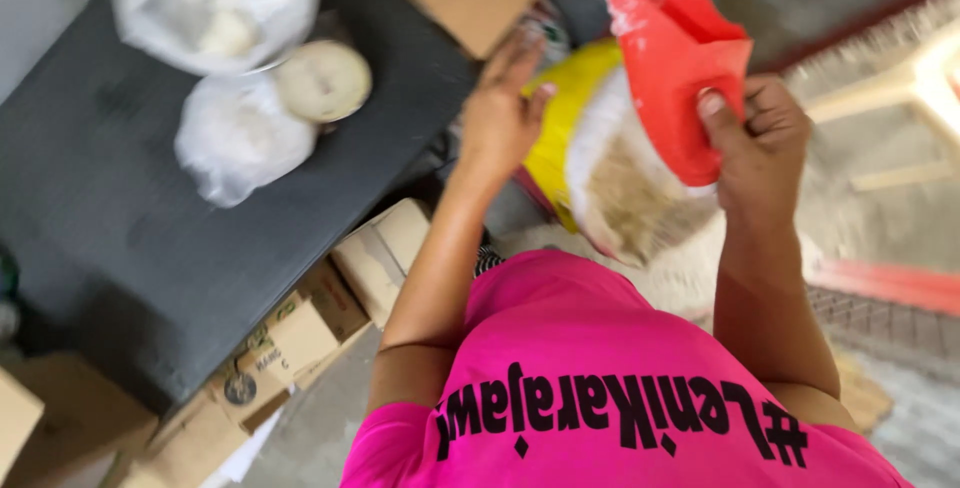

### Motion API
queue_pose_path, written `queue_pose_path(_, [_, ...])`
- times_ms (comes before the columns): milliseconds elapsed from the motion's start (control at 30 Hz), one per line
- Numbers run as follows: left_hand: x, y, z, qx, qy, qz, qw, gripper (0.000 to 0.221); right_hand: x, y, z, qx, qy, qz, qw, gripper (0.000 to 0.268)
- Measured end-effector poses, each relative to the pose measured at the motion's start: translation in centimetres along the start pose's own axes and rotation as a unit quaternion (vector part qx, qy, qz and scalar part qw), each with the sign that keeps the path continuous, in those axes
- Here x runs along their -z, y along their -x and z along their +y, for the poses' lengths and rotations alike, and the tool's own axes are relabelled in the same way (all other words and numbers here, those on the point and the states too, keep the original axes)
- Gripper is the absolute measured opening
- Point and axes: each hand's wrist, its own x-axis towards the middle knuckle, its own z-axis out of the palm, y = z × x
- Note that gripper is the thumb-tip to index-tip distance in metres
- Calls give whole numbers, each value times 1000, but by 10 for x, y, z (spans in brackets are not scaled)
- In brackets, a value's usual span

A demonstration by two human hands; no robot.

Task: The person is scooping powder from a large sack, weighing it into small plastic bags using a scale, and then packing the bags into cardboard boxes.

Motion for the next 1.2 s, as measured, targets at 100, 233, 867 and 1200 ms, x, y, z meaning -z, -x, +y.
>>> queue_pose_path(100, [2,-10,44,134,131,-72,980,48,46,39,9,-50,-14,26,998,12])
queue_pose_path(233, [-38,0,57,-52,54,-26,997,50,92,82,18,-97,0,45,994,10])
queue_pose_path(867, [-155,-52,74,-243,-167,-187,937,55,51,101,159,-297,-137,-10,945,23])
queue_pose_path(1200, [-243,-80,31,-297,-268,-265,877,8,32,99,220,-167,80,129,974,28])
